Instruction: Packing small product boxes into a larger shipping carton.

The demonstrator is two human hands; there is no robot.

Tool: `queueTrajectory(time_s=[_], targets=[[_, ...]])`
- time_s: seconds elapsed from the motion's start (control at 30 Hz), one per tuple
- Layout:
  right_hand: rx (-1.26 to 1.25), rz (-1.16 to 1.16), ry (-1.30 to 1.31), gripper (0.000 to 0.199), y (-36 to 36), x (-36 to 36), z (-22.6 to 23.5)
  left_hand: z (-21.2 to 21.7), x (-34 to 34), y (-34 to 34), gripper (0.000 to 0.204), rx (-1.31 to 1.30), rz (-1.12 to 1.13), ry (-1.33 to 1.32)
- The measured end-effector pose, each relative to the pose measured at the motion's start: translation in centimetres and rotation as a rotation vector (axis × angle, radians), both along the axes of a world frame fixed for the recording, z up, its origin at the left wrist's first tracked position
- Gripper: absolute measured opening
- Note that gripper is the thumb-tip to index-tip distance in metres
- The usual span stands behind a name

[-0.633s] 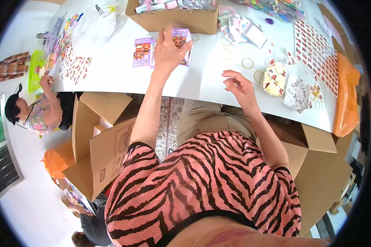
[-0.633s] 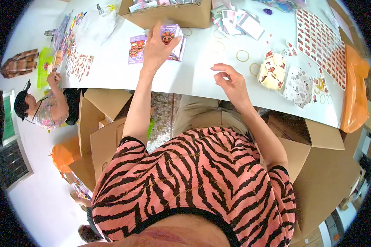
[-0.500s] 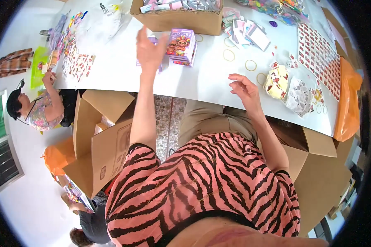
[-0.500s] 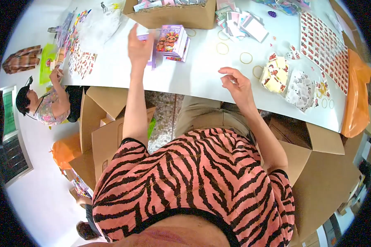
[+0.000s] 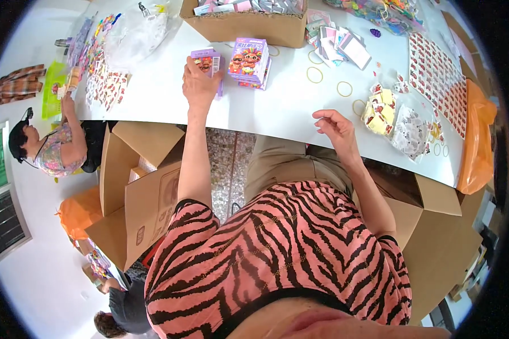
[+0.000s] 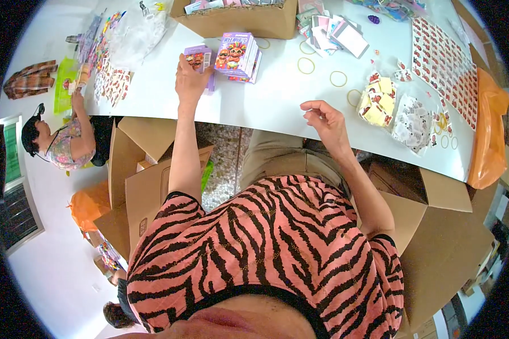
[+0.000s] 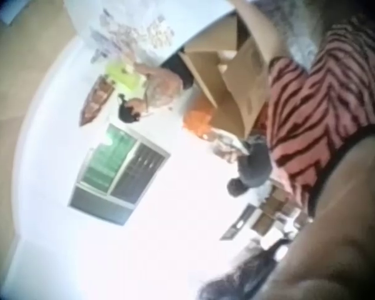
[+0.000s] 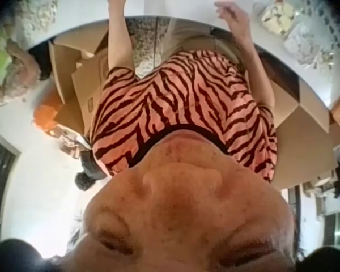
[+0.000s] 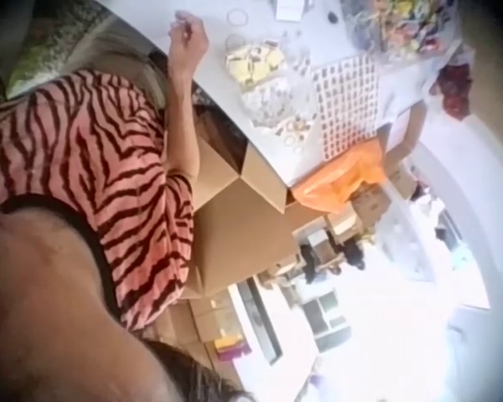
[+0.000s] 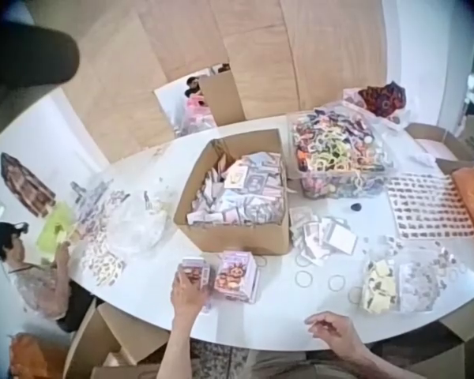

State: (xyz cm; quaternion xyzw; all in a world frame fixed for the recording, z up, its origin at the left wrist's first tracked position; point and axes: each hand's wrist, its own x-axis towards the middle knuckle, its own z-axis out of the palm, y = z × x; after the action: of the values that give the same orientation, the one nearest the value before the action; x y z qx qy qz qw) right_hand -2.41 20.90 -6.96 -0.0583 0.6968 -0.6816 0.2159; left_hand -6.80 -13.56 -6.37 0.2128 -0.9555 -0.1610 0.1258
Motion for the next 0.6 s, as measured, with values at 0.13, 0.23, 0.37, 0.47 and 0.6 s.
queueTrajectory(time_s=[0.13, 0.23, 0.37, 0.47, 0.6], targets=[[-0.013, 0.010, -0.004, 0.018, -0.1, 0.2, 0.0, 0.6, 0.9, -0.8, 0.094, 0.013, 0.026, 0.129], [-0.008, 0.031, 0.003, 0.018, -0.3, 0.2, 0.0, 2.6, 1.7, -0.5, 0.098, 0.104, 0.047, 0.224], [-0.008, 0.015, 0.031, 0.018, -0.4, -0.5, 0.7, 6.4, 3.5, 1.5, 0.089, 0.554, -0.015, 0.428], [-0.017, 0.040, 0.032, 0.019, -0.2, -1.4, 1.9, 8.0, 4.7, 3.7, 0.083, 0.986, -0.146, 0.523], [-0.117, 0.055, 0.156, 0.023, -0.5, -2.7, 5.0, 7.7, 5.4, 7.4, 0.080, 1.626, -0.458, 0.489]])
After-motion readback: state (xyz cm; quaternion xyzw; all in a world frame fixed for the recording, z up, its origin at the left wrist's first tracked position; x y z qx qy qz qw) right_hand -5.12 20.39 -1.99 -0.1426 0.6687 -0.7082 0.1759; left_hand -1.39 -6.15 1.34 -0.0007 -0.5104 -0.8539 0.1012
